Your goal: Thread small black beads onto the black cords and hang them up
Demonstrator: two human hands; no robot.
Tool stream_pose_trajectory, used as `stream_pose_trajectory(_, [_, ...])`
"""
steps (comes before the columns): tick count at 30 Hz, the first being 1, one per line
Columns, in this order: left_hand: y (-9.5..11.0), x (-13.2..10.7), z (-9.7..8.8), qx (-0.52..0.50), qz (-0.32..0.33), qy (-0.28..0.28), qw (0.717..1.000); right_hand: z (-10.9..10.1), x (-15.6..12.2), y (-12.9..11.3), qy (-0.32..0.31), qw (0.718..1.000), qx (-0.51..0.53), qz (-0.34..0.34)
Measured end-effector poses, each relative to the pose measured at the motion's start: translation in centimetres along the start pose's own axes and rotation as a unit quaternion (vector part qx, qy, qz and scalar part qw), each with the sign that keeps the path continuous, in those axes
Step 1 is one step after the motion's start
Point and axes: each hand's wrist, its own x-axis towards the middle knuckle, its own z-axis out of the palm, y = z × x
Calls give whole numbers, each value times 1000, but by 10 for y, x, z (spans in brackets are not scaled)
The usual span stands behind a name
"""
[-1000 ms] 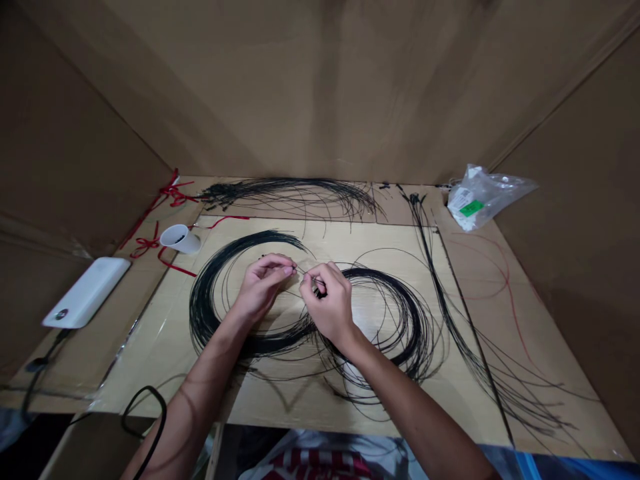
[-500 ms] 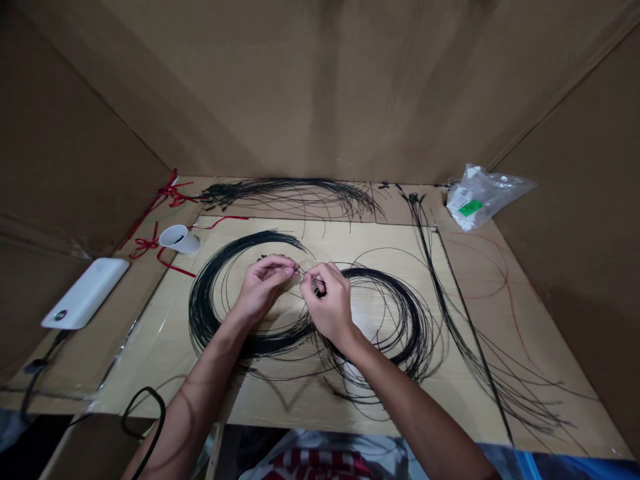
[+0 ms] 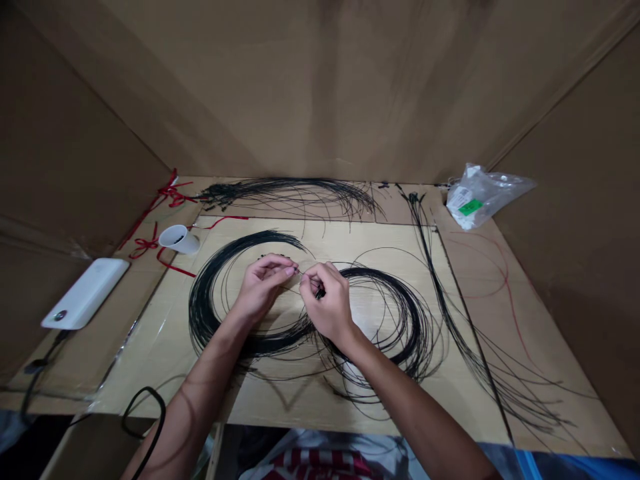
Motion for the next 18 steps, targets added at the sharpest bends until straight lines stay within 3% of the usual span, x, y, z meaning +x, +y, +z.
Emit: stream_pose_trajectory(18, [4, 0, 2, -17, -3, 8, 1000, -1, 1, -2, -21, 1000, 8, 1])
